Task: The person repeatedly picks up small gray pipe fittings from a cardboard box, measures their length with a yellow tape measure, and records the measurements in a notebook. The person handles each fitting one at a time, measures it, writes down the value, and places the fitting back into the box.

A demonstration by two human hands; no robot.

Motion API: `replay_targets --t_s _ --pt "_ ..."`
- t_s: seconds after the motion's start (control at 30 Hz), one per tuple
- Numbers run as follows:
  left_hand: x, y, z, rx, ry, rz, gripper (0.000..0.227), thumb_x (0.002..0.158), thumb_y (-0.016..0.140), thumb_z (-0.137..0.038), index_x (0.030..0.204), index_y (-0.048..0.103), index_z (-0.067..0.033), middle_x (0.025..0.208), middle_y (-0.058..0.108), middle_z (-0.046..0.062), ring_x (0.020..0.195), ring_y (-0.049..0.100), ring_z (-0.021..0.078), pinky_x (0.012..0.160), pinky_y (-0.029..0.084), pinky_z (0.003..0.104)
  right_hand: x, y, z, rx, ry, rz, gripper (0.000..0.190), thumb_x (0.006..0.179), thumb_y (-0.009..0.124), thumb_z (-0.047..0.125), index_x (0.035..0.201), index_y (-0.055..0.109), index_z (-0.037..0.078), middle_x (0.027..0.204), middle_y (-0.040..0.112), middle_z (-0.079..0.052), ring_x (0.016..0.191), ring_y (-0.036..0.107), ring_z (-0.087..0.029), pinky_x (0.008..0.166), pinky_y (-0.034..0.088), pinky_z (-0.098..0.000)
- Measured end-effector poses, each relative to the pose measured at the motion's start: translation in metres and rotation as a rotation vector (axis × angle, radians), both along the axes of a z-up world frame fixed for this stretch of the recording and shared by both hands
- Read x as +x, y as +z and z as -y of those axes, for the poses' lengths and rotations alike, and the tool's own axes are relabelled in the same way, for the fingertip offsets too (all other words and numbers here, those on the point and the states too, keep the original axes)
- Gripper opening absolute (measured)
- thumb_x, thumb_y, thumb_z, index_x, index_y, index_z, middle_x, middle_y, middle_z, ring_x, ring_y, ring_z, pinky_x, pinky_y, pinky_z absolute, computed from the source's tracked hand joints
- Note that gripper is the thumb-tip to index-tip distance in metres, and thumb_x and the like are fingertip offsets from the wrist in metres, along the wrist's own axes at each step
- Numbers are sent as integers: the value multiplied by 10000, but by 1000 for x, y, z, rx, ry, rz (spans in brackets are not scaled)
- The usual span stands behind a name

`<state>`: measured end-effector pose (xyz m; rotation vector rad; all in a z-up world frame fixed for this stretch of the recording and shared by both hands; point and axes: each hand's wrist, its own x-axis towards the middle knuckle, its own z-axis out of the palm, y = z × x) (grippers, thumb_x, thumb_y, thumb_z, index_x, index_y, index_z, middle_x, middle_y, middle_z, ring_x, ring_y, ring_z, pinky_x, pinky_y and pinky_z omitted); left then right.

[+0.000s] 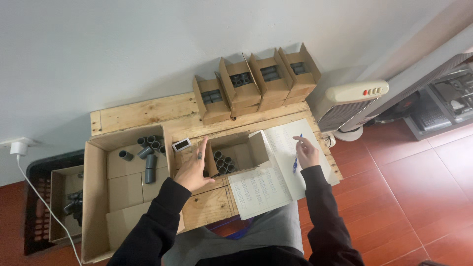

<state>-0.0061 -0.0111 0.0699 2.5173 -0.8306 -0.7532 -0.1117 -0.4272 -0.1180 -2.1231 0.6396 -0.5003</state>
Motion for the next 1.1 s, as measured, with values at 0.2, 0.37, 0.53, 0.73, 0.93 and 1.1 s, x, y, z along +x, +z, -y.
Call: replay_targets --t_s 0.2,0.37,0.53,0.73,0.93,1.1 --pt "3 -5 -1 21 1 -4 1360 788 880 -217 1585 -222 -177 1571 221 319 1359 447 478 1080 433 579 6 7 -39 605 8 437 364 901 529 28 1256 558 106 1068 694 -147 639 648 -133 542 518 -210" --pt "1 9 1 22 5 -22 1370 784 882 -205 1580 -232 -172 1568 209 329 1325 487 481 1075 443 584 7 -9 -51 357 -5 336 145 972 668 100 1116 673 115 865 716 -119 566 674 -180 514 532 -254" --pt "2 8 1 33 -1 -19 1364 793 876 -231 1578 -239 -176 1551 235 333 1306 508 478 1067 452 574 5 -25 -48 -43 -21 190 64 950 744 213 987 765 164 695 679 -37 511 663 -171 501 556 -281" --pt "4 5 1 20 -5 2 1378 780 888 -219 1582 -230 -150 1484 310 382 1278 524 506 1034 478 582 7 -21 -55 -199 -9 188 46 869 798 192 878 753 186 660 682 8 533 651 -147 506 541 -244" --pt "5 7 3 12 -1 -23 1378 776 888 -192 1581 -229 -146 1508 273 387 1327 472 512 1058 452 589 11 -30 -57 -256 -16 212 65 875 778 237 844 743 192 526 602 -34 438 571 -192 472 494 -291" --pt "6 -1 3 6 -15 -13 1393 775 891 -203 1580 -245 -150 1500 274 405 1343 441 531 1059 440 605 13 -34 -55 -405 -80 271 53 851 775 193 825 730 204 508 596 -34 444 574 -211 466 485 -287"
